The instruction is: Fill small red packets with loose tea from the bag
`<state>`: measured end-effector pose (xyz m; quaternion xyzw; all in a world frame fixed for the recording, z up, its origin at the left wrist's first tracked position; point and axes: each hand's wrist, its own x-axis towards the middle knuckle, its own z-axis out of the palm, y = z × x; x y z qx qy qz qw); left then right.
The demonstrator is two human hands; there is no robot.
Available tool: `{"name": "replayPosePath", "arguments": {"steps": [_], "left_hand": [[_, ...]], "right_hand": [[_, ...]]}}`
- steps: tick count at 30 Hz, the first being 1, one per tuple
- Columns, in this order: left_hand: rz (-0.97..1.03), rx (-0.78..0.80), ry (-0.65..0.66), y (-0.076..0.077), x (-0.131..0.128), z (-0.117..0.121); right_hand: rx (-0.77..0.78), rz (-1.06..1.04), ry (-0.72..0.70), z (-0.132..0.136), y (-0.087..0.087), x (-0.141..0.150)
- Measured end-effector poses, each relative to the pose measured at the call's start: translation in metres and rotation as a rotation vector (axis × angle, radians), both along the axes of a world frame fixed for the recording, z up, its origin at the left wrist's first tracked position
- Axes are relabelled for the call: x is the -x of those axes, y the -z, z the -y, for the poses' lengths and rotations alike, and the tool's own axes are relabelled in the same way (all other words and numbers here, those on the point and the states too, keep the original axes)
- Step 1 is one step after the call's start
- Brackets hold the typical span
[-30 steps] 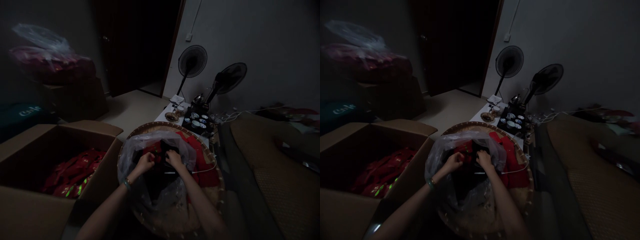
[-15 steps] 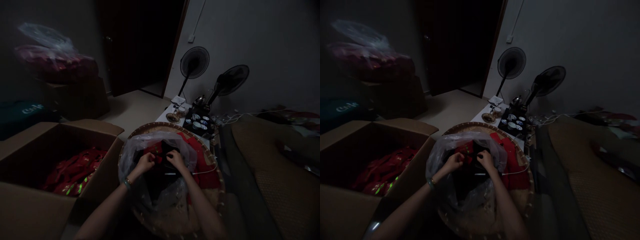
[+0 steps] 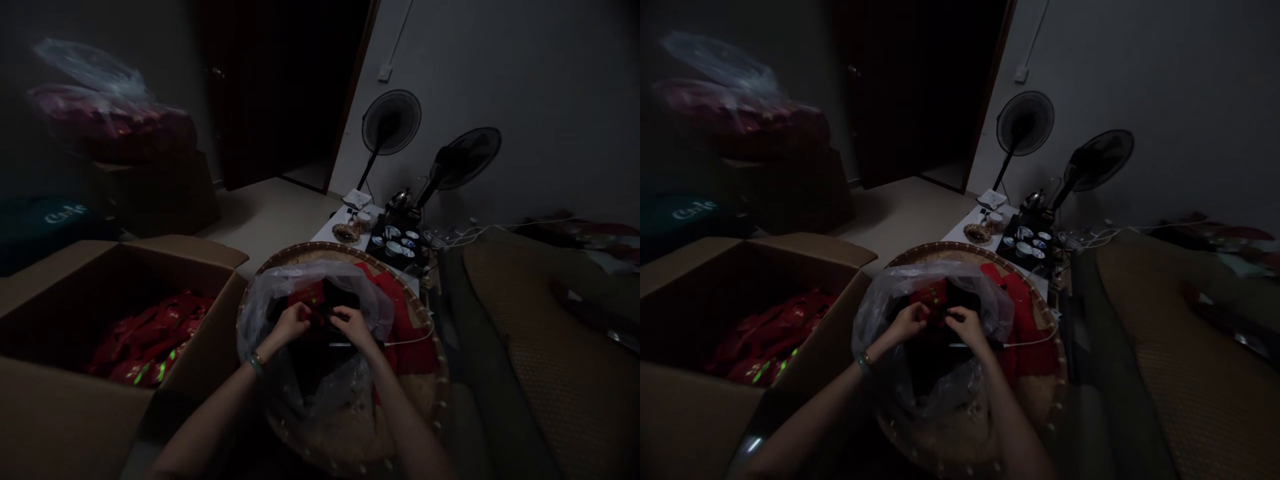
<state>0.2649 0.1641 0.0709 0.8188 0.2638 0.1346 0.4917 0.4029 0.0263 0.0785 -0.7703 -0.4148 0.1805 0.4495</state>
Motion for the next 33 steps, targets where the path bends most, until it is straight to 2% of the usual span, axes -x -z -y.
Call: {"name": "replayPosePath", "arguments": {"steps": [5,10,13,17,19,22,27,31,33], "left_hand": [[-0.024,-0.031,-0.025,-0.002,0.001,0.001],[-0.025,-0.009,-0.015,-0.006,0.002,0.001],[-0.014,-0.005,-0.018,-0.005,0.002,0.001],[0.009,-0.006,-0.001,-0.002,0.003,0.000],[0.015,0.001,-0.003,0.000,0.003,-0.001],[0.021,0.006,-0.006,0.003,0.004,-0.002],[0.015,0.040,0.002,0.005,0.004,-0.002],[0.045,0.037,-0.004,0.005,0.004,-0.002],[0.056,0.054,-0.006,0.004,0.004,-0.003]], "right_hand": [[0.069,0.130,-0.047,-0.003,-0.009,0.024],[0.105,0.234,-0.073,0.001,-0.018,0.033],[0.129,0.337,-0.148,0.006,-0.021,0.038],[0.240,0.431,-0.267,0.010,-0.021,0.046],[0.242,0.409,-0.290,0.010,-0.021,0.046],[0.159,0.288,-0.280,0.007,-0.021,0.040],[0.047,0.158,-0.149,0.003,-0.017,0.033],[0.055,0.173,-0.253,0.004,-0.010,0.039],[0.056,0.205,-0.255,0.003,-0.008,0.041]]}}
